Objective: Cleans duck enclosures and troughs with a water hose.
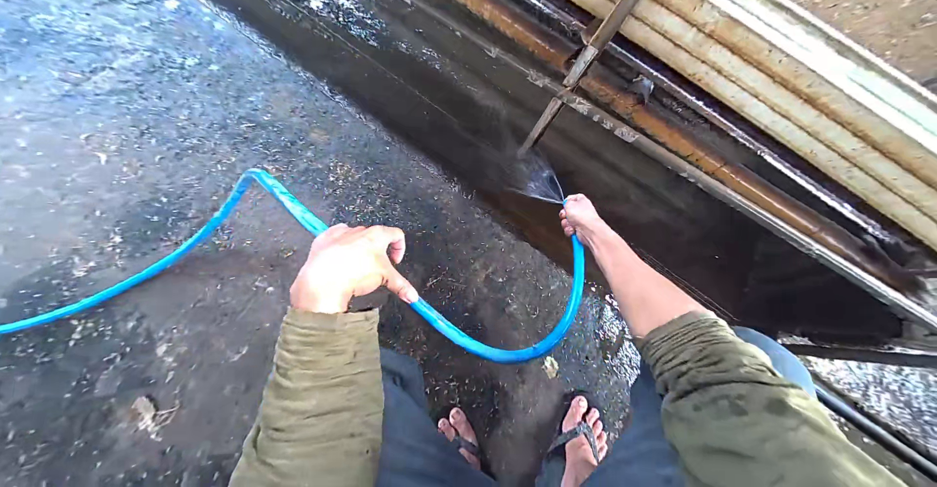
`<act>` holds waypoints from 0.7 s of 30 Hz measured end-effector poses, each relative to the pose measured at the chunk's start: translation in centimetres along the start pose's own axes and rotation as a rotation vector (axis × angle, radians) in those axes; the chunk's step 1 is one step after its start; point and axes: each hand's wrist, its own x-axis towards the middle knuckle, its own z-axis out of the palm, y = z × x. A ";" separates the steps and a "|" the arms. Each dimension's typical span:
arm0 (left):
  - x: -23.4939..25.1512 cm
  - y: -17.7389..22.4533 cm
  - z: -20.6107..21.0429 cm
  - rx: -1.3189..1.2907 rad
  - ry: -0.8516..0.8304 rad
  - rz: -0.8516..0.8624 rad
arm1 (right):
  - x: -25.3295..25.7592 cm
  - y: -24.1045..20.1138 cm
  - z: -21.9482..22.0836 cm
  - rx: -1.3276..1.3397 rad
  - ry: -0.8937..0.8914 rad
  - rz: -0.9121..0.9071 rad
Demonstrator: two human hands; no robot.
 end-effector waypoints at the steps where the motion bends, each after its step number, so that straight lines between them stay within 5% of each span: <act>1: 0.0 -0.6 0.0 0.007 -0.012 -0.007 | -0.1 -0.1 1.0 0.003 0.006 0.005; 12: -1.1 -3.1 -0.4 -0.086 -0.075 0.019 | -0.5 -6.7 8.9 -0.086 -0.059 -0.114; 17: -0.4 -2.4 -0.8 -0.046 -0.132 0.079 | -1.5 -10.5 8.4 -0.205 -0.214 -0.151; 21: -0.1 -2.7 -0.8 -0.037 -0.116 0.041 | -1.6 -11.8 6.6 -0.144 -0.071 -0.117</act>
